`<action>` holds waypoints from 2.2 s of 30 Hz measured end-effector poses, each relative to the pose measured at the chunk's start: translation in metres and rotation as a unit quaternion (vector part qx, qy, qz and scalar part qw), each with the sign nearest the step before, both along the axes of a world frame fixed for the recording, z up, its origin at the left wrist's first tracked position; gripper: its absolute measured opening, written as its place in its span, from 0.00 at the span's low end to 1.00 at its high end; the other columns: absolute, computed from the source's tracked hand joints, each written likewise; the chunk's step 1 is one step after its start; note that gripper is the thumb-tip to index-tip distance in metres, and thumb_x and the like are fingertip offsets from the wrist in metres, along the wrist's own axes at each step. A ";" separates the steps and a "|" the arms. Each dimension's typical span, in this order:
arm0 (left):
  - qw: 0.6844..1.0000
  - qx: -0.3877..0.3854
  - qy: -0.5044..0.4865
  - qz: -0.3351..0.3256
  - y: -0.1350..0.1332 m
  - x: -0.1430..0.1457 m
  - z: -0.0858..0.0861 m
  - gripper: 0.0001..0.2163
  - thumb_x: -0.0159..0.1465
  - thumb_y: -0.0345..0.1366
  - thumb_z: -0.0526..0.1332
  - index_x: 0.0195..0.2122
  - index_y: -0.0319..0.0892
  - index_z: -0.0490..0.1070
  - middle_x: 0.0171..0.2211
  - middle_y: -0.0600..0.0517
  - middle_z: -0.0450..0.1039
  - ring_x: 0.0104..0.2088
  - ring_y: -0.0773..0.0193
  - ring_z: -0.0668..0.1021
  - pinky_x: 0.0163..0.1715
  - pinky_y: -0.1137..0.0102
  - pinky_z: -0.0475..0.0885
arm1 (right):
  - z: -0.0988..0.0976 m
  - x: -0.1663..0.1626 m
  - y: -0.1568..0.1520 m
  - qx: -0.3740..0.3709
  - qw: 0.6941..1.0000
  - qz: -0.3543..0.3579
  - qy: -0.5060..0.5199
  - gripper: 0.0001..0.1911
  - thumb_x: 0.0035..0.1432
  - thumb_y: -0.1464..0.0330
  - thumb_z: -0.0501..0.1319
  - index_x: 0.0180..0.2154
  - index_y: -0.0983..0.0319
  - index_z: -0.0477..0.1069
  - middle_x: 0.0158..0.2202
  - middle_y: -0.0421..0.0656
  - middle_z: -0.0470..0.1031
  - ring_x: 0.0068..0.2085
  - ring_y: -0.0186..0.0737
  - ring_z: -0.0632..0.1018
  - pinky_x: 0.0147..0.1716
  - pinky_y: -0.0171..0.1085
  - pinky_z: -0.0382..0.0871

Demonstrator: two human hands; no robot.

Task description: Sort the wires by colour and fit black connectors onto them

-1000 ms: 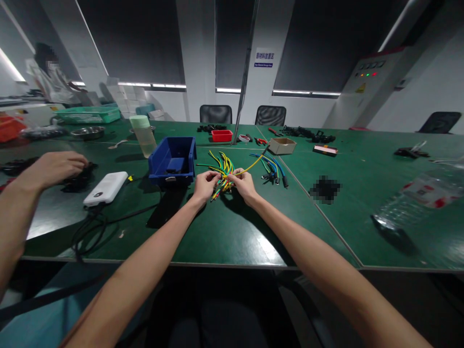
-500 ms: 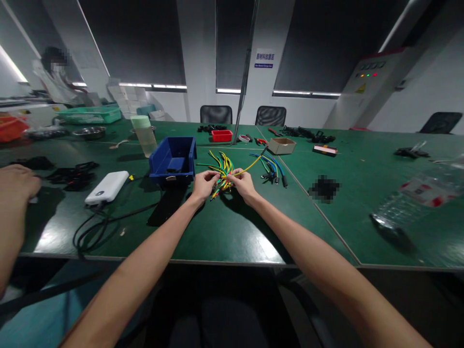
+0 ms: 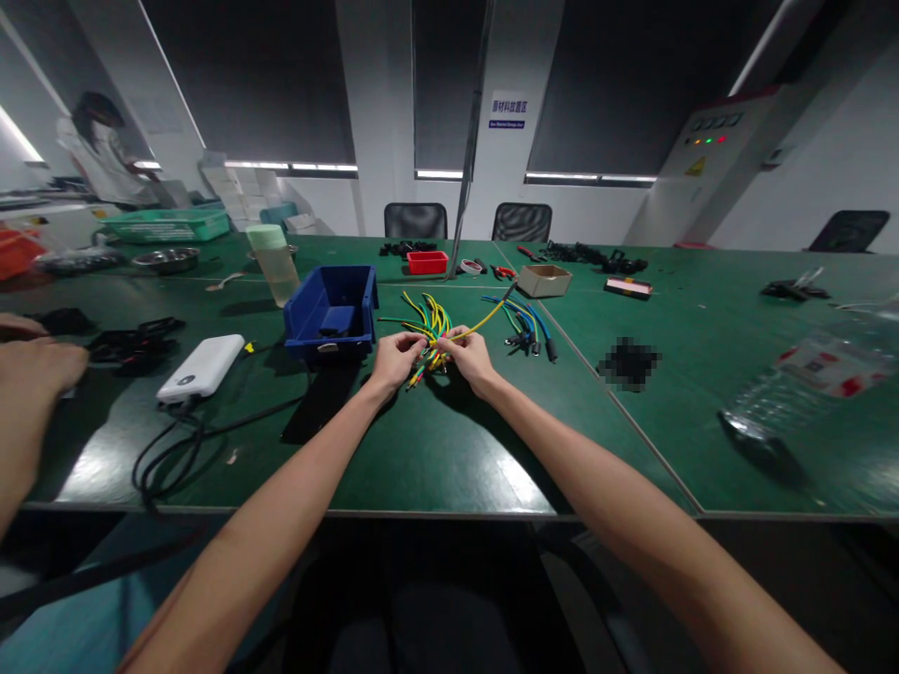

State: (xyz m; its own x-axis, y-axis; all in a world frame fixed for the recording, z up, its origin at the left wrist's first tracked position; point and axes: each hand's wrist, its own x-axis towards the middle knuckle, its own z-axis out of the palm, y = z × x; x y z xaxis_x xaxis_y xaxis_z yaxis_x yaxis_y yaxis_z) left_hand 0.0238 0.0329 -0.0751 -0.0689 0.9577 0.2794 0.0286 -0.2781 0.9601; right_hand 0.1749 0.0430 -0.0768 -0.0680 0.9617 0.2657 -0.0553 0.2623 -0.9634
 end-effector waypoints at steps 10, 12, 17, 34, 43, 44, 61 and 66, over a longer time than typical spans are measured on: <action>1.000 0.017 0.021 -0.010 -0.001 0.000 0.001 0.09 0.50 0.36 0.66 0.32 0.37 0.77 0.27 0.50 0.75 0.26 0.66 0.73 0.27 0.72 0.68 | 0.003 0.002 -0.002 -0.003 1.000 -0.007 -0.007 0.16 0.42 0.59 0.66 0.29 0.60 0.64 0.22 0.37 0.71 0.24 0.34 0.72 0.24 0.33 0.65; 0.999 0.026 0.033 -0.009 0.000 0.000 -0.001 0.10 0.51 0.36 0.66 0.32 0.37 0.77 0.29 0.49 0.76 0.28 0.65 0.74 0.29 0.72 0.69 | 0.004 0.002 -0.003 -0.004 1.000 -0.005 -0.007 0.17 0.42 0.59 0.66 0.29 0.61 0.64 0.23 0.37 0.71 0.25 0.34 0.72 0.25 0.33 0.65; 0.997 0.042 0.062 -0.006 0.002 0.000 -0.002 0.10 0.51 0.36 0.65 0.33 0.36 0.76 0.30 0.48 0.77 0.28 0.65 0.75 0.30 0.72 0.69 | 0.003 0.001 -0.003 -0.007 1.000 -0.006 0.005 0.17 0.42 0.60 0.67 0.29 0.61 0.64 0.23 0.37 0.71 0.25 0.33 0.72 0.25 0.32 0.65; 0.996 0.046 0.071 0.012 0.005 -0.003 -0.004 0.11 0.52 0.38 0.65 0.32 0.36 0.76 0.27 0.50 0.75 0.25 0.67 0.72 0.26 0.73 0.67 | -0.001 0.002 0.001 -0.006 1.000 0.000 0.005 0.18 0.42 0.59 0.68 0.30 0.61 0.65 0.23 0.38 0.72 0.26 0.34 0.74 0.25 0.33 0.66; 0.997 0.042 0.063 0.004 0.002 -0.002 -0.001 0.10 0.51 0.37 0.65 0.31 0.36 0.76 0.26 0.50 0.75 0.24 0.68 0.72 0.26 0.73 0.67 | 0.001 0.003 -0.002 -0.006 1.000 0.005 0.006 0.16 0.43 0.60 0.67 0.30 0.61 0.66 0.23 0.37 0.72 0.25 0.33 0.73 0.24 0.32 0.65; 0.997 0.042 0.063 0.003 0.002 -0.002 -0.001 0.10 0.51 0.37 0.65 0.31 0.36 0.76 0.26 0.51 0.75 0.24 0.68 0.72 0.26 0.73 0.67 | 0.001 0.003 -0.002 -0.006 1.000 0.006 0.006 0.16 0.43 0.61 0.67 0.30 0.61 0.66 0.23 0.37 0.72 0.25 0.33 0.73 0.24 0.32 0.65; 0.997 0.038 0.070 -0.005 -0.002 -0.002 -0.002 0.12 0.52 0.38 0.66 0.34 0.36 0.78 0.29 0.47 0.78 0.25 0.65 0.76 0.28 0.70 0.71 | -0.001 0.006 -0.001 -0.041 0.998 0.024 0.037 0.18 0.40 0.61 0.70 0.31 0.62 0.67 0.24 0.39 0.73 0.26 0.34 0.75 0.24 0.32 0.66; 0.999 0.017 0.042 -0.019 -0.002 -0.003 -0.001 0.12 0.51 0.39 0.67 0.34 0.36 0.78 0.26 0.49 0.76 0.22 0.66 0.75 0.25 0.71 0.71 | 0.002 0.006 -0.003 -0.053 0.997 0.032 0.040 0.17 0.41 0.61 0.70 0.29 0.62 0.67 0.25 0.40 0.74 0.27 0.34 0.75 0.25 0.31 0.66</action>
